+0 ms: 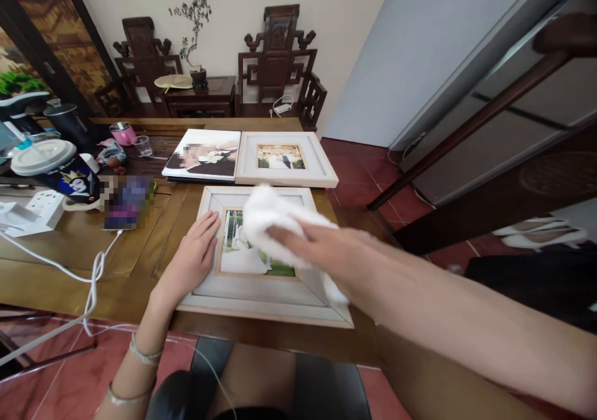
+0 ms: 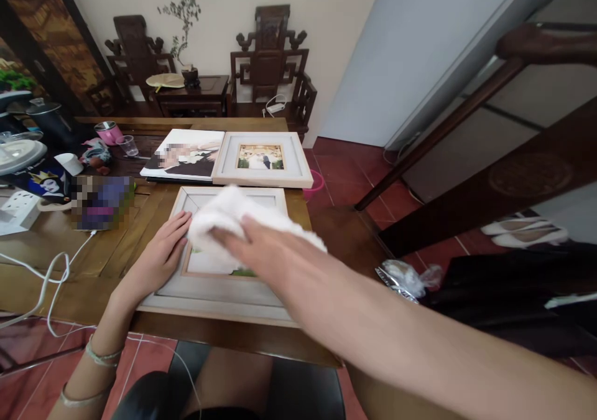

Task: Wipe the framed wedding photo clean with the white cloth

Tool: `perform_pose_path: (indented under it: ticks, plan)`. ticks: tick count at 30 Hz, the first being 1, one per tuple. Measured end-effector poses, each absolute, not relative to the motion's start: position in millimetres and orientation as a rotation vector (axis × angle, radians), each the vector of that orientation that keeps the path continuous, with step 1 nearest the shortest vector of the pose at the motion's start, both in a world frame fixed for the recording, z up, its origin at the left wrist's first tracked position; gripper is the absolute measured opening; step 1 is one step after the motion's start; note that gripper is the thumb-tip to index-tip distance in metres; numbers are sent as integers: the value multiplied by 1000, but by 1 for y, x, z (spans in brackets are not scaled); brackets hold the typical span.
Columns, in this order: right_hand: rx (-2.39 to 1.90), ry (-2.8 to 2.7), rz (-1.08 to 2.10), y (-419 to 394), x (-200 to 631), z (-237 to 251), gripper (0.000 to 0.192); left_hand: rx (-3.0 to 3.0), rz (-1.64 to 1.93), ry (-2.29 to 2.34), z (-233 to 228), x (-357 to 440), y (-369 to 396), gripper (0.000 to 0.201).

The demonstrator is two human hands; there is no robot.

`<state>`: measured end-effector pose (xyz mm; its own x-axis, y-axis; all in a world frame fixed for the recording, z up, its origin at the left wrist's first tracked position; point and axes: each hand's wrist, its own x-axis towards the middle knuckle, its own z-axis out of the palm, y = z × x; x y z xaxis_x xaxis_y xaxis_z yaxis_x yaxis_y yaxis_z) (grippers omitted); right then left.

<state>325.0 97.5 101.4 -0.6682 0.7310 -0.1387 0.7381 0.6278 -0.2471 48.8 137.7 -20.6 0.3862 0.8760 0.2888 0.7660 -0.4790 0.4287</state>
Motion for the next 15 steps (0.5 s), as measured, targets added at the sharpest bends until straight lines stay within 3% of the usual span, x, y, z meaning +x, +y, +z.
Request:
perform_pose_path:
  ticks: [6,11,15]
  plan:
    - [1348,2850,297,163,310,74,70,2413,724,1442,-20,48,138,46]
    - [1256,2655,158,160,300,41,73,2420,727,1426,-18,48,138,46]
    - [1254,2589,-6,124,288,52,77,2429,725,1428,-17,49,139,46]
